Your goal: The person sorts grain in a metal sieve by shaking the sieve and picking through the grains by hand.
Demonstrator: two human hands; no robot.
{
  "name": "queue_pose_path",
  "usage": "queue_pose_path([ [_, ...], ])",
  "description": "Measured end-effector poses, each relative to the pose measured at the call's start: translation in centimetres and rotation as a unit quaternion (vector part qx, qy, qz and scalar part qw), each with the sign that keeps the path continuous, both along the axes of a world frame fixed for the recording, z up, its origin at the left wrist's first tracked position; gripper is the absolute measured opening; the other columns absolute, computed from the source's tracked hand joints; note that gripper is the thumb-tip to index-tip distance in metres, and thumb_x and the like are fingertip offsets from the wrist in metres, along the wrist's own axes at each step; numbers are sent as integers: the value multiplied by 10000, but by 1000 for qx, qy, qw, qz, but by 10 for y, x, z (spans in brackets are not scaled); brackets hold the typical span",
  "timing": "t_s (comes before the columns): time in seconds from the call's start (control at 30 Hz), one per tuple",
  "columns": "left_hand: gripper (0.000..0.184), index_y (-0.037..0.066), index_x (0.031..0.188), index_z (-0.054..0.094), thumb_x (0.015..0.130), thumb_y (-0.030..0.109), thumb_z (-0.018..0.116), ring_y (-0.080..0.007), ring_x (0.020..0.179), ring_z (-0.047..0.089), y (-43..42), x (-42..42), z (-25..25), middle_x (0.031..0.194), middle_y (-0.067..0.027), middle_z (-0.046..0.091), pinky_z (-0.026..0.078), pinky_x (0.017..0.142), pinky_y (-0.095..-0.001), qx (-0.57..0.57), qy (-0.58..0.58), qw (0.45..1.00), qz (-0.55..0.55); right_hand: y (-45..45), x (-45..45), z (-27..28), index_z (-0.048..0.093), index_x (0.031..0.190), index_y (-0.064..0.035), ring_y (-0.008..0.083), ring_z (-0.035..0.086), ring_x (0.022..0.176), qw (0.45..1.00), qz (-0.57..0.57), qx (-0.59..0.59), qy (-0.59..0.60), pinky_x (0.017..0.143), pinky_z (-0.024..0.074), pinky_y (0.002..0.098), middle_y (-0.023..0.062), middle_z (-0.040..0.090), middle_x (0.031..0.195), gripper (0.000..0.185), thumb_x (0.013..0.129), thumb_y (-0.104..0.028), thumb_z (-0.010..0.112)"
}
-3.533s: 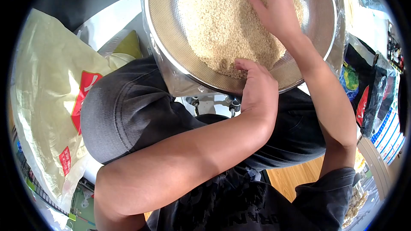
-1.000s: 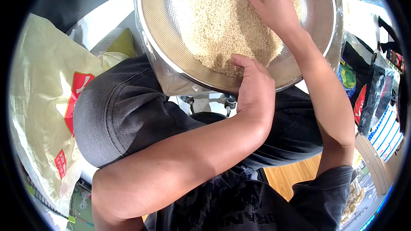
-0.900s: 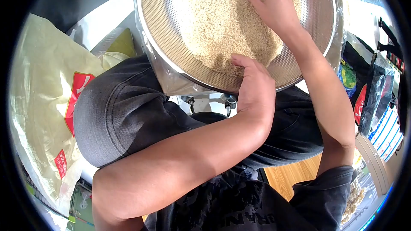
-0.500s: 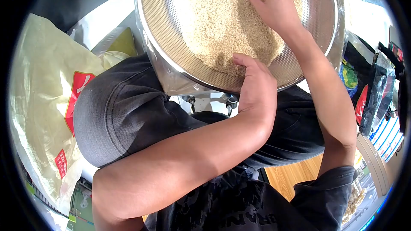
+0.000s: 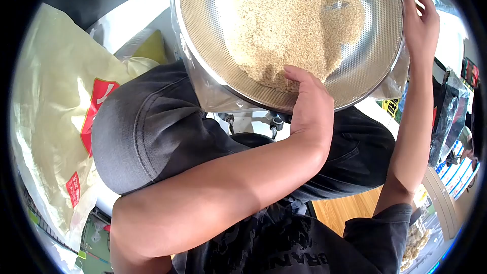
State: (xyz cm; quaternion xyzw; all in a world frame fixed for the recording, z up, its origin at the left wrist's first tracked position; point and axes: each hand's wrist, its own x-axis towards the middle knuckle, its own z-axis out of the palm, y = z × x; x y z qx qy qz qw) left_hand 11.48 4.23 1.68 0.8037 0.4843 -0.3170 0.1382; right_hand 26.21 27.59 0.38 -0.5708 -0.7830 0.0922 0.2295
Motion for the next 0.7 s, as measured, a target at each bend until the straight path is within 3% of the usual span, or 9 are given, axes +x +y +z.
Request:
queue_pose_path([
  [0.07, 402, 9, 1293, 681, 939, 190, 620, -330, 1171, 646, 1, 0, 1, 1226, -161, 678, 448, 1045, -568, -11, -4, 1000, -8, 7, 17, 3, 748, 1145, -103, 283, 659, 753, 999, -39, 2, -30, 965, 470, 369, 117, 755, 999, 279, 956, -292, 668],
  [0.17, 405, 4, 1292, 681, 940, 197, 625, -332, 1177, 644, 1, 0, 1, 1231, -164, 677, 449, 1047, -565, -13, -6, 1000, -2, 22, 55, -5, 732, 1163, -101, 271, 690, 745, 982, -113, -7, -154, 1011, 441, 323, 94, 770, 995, 345, 936, -353, 670],
  [0.23, 408, 2, 1293, 680, 941, 200, 625, -334, 1179, 643, 2, -1, 2, 1235, -167, 677, 451, 1047, -564, -16, -5, 1000, -9, 27, 71, -15, 725, 1142, -86, 261, 725, 867, 969, -34, 52, -240, 1010, 447, 329, 82, 771, 1029, 352, 918, -354, 685],
  [0.4, 418, -3, 1300, 677, 941, 204, 626, -339, 1190, 639, 3, -1, 1, 1253, -176, 672, 456, 1047, -563, -25, 1, 1000, -17, 23, 44, -9, 712, 1130, -84, 279, 708, 1001, 972, 31, 114, -205, 1029, 424, 396, 78, 762, 1090, 286, 906, -260, 688],
  [0.47, 417, 0, 1305, 676, 942, 199, 622, -344, 1202, 635, 3, -2, 2, 1265, -182, 669, 457, 1048, -566, -24, 3, 1000, -20, 9, 9, -3, 729, 1115, -29, 277, 723, 1021, 956, 151, 175, -180, 941, 528, 396, 134, 757, 1084, 254, 887, -123, 666],
  [0.5, 417, 0, 1305, 676, 942, 199, 622, -344, 1202, 635, 2, 0, 1, 1265, -182, 669, 457, 1048, -566, -25, 3, 1000, -19, 16, -1, -11, 734, 1105, -26, 305, 723, 984, 955, 221, 164, -108, 897, 543, 410, 149, 753, 1071, 240, 882, -94, 675],
  [0.6, 416, 4, 1313, 671, 943, 187, 617, -353, 1210, 630, 1, 3, -4, 1278, -182, 667, 455, 1050, -569, -15, 0, 1000, 3, -58, -80, -19, 718, 984, -65, 310, 610, 1030, 973, 204, 102, -33, 967, 471, 417, 125, 665, 1054, 159, 834, -15, 729],
  [0.63, 422, 3, 1327, 661, 947, 183, 615, -359, 1219, 623, 1, 2, -3, 1297, -187, 658, 459, 1051, -571, -23, 9, 999, -22, -83, -108, 3, 747, 977, -91, 288, 602, 1043, 966, 237, 9, -104, 1011, 469, 416, 120, 650, 1087, 131, 848, -67, 742],
  [0.7, 429, 3, 1340, 651, 950, 178, 613, -366, 1228, 617, -1, 5, -8, 1317, -193, 649, 464, 1051, -573, -35, 17, 998, -44, -107, -130, -26, 707, 1056, -86, 269, 597, 1078, 945, 307, -82, -82, 1019, 471, 406, 119, 639, 1137, 183, 875, -94, 729],
])
